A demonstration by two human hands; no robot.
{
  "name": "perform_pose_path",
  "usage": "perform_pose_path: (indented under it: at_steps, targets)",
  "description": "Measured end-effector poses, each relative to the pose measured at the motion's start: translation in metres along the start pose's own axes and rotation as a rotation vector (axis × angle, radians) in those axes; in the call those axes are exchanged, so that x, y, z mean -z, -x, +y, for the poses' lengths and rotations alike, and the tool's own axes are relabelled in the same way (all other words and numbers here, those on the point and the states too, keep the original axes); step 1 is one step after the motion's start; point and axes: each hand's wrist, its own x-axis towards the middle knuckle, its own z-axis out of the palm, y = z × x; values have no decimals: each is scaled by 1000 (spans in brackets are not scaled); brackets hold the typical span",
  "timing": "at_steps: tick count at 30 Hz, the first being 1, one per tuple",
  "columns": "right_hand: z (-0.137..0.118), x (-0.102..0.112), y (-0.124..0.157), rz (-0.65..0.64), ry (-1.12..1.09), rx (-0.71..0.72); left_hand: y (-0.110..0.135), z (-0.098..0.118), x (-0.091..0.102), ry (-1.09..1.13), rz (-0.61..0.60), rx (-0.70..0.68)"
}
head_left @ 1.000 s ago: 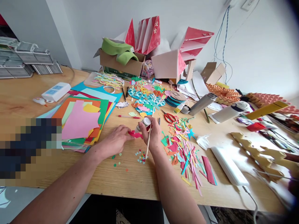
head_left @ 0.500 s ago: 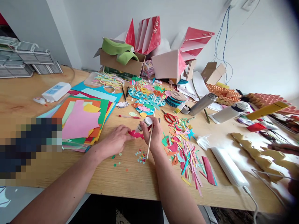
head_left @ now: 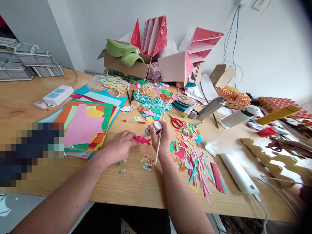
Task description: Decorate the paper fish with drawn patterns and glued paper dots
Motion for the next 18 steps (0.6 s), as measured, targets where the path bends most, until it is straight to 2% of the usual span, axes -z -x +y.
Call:
perform_pose_path:
  at_steps: [18]
  targets:
    - [14, -1, 2, -49, 86, 54, 0, -3, -3, 7, 26, -38]
